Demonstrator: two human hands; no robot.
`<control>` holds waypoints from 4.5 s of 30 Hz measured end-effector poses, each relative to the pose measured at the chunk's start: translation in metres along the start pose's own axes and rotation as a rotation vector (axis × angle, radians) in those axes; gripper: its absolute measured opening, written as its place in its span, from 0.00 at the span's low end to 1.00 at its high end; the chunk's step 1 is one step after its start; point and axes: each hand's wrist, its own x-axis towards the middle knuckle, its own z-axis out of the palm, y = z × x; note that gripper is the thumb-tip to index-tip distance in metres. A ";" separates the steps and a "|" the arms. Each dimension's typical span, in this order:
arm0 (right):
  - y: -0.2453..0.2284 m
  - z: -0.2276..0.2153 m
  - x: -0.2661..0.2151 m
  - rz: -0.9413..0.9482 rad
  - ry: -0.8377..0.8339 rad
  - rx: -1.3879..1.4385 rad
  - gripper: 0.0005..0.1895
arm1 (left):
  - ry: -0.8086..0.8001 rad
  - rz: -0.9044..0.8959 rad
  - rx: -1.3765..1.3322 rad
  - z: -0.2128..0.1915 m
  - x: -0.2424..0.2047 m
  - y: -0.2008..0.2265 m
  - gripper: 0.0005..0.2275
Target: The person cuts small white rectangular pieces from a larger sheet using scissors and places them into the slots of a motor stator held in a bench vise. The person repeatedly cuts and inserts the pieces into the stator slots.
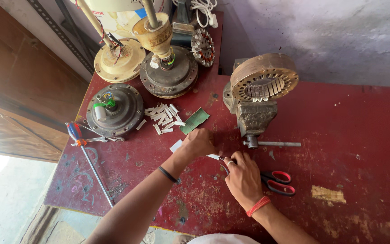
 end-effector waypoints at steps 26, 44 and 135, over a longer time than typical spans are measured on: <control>0.018 -0.021 0.001 0.110 -0.082 0.141 0.07 | 0.248 0.097 -0.386 0.013 -0.020 -0.022 0.12; 0.017 -0.018 0.017 0.168 0.040 0.261 0.07 | 0.297 0.254 -0.131 0.025 -0.062 -0.009 0.08; 0.065 -0.041 -0.057 0.376 0.163 0.169 0.08 | 0.620 0.155 -0.147 0.059 -0.095 -0.003 0.08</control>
